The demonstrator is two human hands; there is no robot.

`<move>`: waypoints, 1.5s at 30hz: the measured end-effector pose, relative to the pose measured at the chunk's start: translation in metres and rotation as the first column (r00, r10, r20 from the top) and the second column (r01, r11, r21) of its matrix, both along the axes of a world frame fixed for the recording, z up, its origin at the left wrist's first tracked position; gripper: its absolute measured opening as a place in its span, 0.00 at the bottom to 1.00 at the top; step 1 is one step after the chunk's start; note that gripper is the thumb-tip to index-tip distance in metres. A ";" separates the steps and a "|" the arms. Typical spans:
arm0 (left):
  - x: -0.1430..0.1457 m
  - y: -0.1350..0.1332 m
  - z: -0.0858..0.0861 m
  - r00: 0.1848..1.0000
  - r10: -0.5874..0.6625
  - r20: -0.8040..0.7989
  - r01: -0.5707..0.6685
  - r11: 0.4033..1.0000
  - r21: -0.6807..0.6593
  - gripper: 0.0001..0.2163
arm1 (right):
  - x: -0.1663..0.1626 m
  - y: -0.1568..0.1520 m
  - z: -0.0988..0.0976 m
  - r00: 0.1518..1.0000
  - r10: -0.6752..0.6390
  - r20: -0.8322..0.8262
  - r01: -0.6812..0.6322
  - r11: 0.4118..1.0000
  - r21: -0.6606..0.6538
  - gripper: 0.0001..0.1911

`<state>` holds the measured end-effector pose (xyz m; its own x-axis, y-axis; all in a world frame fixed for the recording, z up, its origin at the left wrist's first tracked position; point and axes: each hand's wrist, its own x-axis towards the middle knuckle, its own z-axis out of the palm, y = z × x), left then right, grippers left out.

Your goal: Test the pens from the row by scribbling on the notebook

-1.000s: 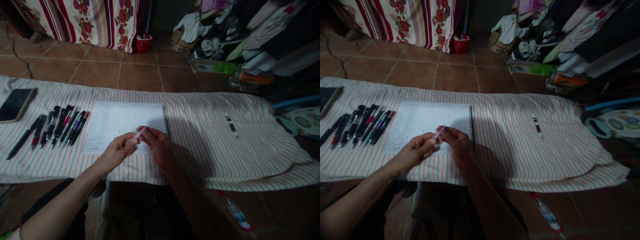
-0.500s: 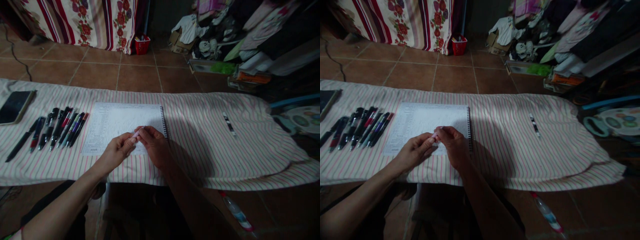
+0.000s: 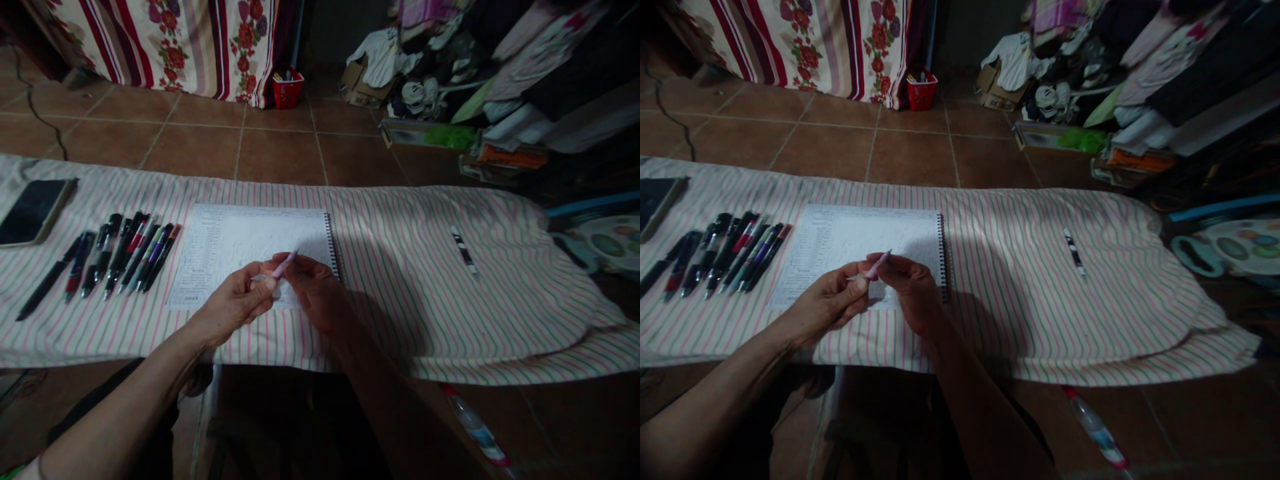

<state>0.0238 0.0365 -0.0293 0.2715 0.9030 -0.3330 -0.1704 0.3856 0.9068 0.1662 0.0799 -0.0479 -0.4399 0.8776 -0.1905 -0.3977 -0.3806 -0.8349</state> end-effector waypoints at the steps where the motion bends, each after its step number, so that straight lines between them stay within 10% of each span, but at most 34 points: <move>1: 0.000 -0.001 0.002 1.000 0.001 -0.013 -0.001 1.000 0.021 0.14 | 0.000 0.000 0.001 1.000 -0.011 0.002 0.011 1.000 0.010 0.09; 18: 0.007 -0.011 -0.004 0.948 0.139 -0.285 -0.051 0.954 0.294 0.11 | -0.003 -0.009 0.014 0.924 -0.245 0.293 0.196 0.962 0.189 0.10; 34: 0.020 -0.005 -0.019 0.428 0.486 -0.762 0.067 0.824 0.563 0.12 | -0.012 -0.010 0.002 0.800 -0.450 0.397 0.348 0.887 0.304 0.12; 45: 0.021 0.006 -0.006 0.691 0.454 -0.562 -0.066 0.815 0.576 0.11 | -0.006 -0.003 0.005 0.783 -0.478 0.399 0.364 0.871 0.329 0.12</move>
